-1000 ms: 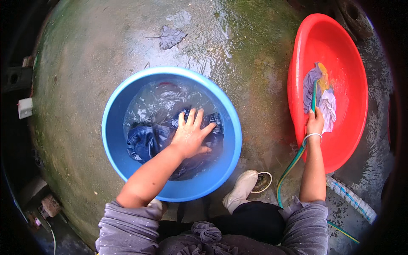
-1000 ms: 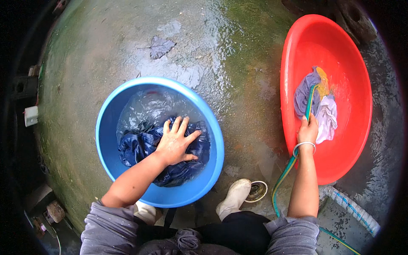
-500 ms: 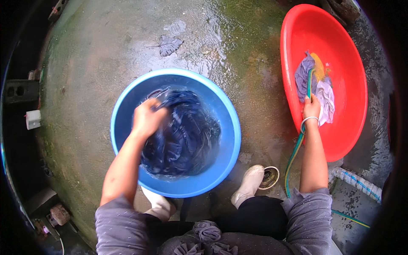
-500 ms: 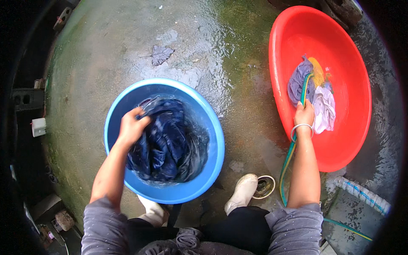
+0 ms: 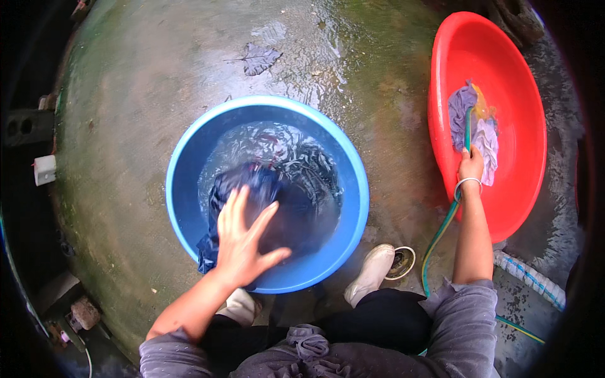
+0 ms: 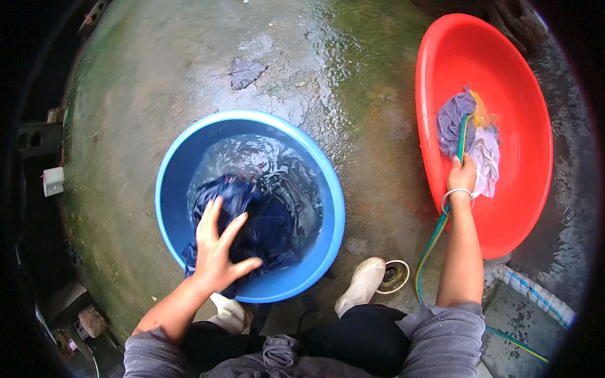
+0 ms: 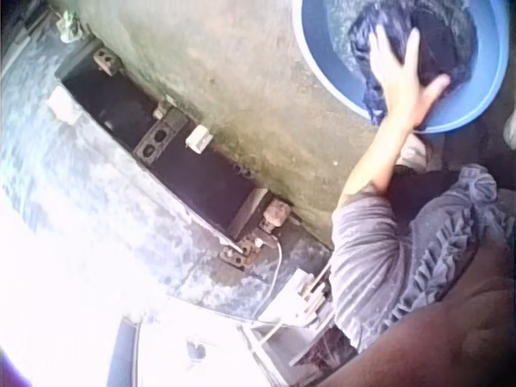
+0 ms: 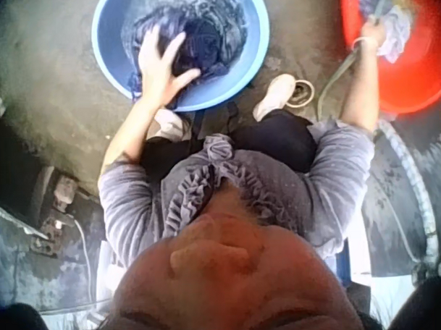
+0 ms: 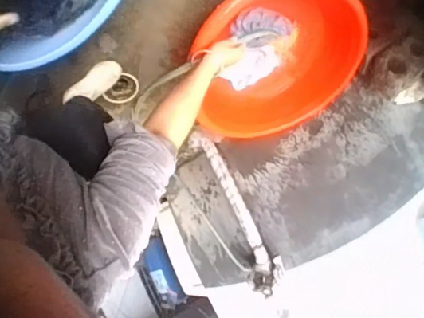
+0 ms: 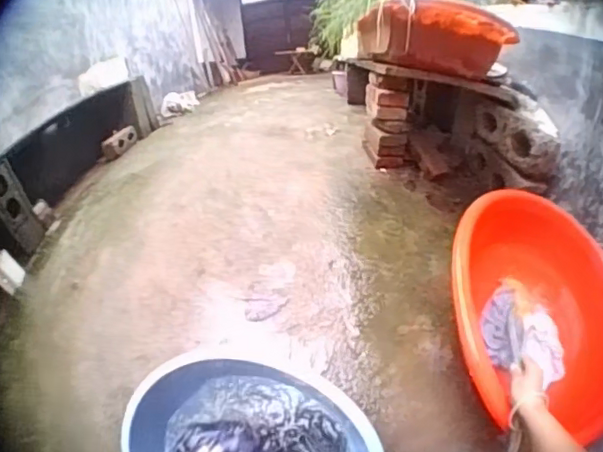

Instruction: The person washes dark-colored clothes by hand in a blue basin, rinses them with a hose, and transfers them to a red basin. The person repeatedly scrubs, wrings, and rinses the garments.

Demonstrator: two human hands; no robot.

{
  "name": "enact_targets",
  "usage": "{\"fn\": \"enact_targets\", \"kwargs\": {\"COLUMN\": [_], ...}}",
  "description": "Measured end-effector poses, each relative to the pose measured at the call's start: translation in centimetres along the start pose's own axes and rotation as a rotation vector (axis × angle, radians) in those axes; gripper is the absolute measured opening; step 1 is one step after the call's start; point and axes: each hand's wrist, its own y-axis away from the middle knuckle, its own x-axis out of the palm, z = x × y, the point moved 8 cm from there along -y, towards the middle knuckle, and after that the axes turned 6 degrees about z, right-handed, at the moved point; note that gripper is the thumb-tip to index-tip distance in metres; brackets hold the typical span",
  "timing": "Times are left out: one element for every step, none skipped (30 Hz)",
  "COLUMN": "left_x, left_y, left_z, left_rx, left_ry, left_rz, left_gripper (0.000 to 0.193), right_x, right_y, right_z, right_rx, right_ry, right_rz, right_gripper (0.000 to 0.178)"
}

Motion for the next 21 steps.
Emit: {"fn": "enact_targets", "kwargs": {"left_x": [1.9,3.9,5.6,6.8,7.6,7.9,8.4,8.9,9.4,9.5,9.5,9.5,9.3,8.1,8.3,8.5,9.0,9.2,9.2,9.2,8.9], "left_y": [-1.9,-3.5,-5.2,-6.3,-7.4,-8.6,-9.3,-10.0,-10.1,-9.9,-9.7,-9.5,-9.8,-9.7,-9.7,-9.6,-9.5,-9.3,-9.1,-8.9,-8.8], "left_z": [0.8,1.6,2.4,3.2,3.9,4.3,4.7,4.9,5.4,5.5,5.5,5.4,5.1,4.0,3.7,3.8,4.6,4.7,4.7,4.7,4.4], "left_rx": [-0.011,-0.025,-0.068,-0.125,-0.149,-0.167,-0.196,-0.234,-0.278,-0.325,-0.322,-0.323,-0.344,-0.336,-0.311,-0.288,-0.339,-0.328,-0.32,-0.308,-0.294], "left_ry": [-0.064,-0.133,-0.159,-0.189,-0.198,-0.212,-0.195,-0.187,-0.194,-0.222,-0.201,-0.181,-0.216,-0.224,-0.232,-0.238,-0.295,-0.294,-0.291,-0.288,-0.301], "left_rz": [0.025,0.051,0.115,0.188,0.197,0.198,0.259,0.307,0.345,0.382,0.377,0.371,0.386,0.364,0.36,0.356,0.371,0.361,0.349,0.339,0.325], "left_gripper": [0.082,0.081,0.079,0.08,0.08,0.08,0.079,0.08,0.08,0.081,0.081,0.08,0.082,0.08,0.078,0.077,0.076,0.077,0.077,0.077,0.077], "right_x": [0.1,0.4,0.3,0.2,0.4,0.1,0.5,0.2,-0.2,-0.2,-0.6,-1.1,-1.6,-1.6,-1.6,-1.7,-1.3,-1.4,-1.4,-1.3,-1.0], "right_y": [0.2,0.6,0.5,0.4,0.4,0.5,0.4,0.2,0.5,1.2,1.6,1.6,1.4,1.5,1.4,1.2,1.3,1.6,2.0,2.3,2.3], "right_z": [-0.3,-0.5,-0.5,-0.5,-0.5,-0.4,-1.2,-2.0,-0.3,1.4,2.8,4.0,4.0,3.7,3.3,3.0,2.9,3.0,3.0,2.8,2.0], "right_rx": [0.002,0.01,0.016,0.023,0.024,0.061,0.078,0.092,0.019,-0.043,-0.035,-0.028,-0.03,-0.028,0.008,0.041,0.069,0.067,0.061,0.058,0.042], "right_ry": [-0.002,-0.001,0.0,0.0,-0.011,-0.041,-0.049,-0.052,0.013,0.061,0.07,0.075,0.065,0.047,0.027,0.007,-0.024,-0.044,-0.064,-0.082,-0.118], "right_rz": [0.012,0.025,0.017,0.009,0.043,0.073,0.078,0.064,0.029,-0.004,0.017,0.039,0.038,0.054,0.11,0.167,0.237,0.235,0.234,0.232,0.156], "right_gripper": [0.025,0.026,0.026,0.027,0.028,0.029,0.029,0.03,0.03,0.029,0.029,0.029,0.03,0.031,0.032,0.034,0.036,0.039,0.043,0.046,0.057]}}
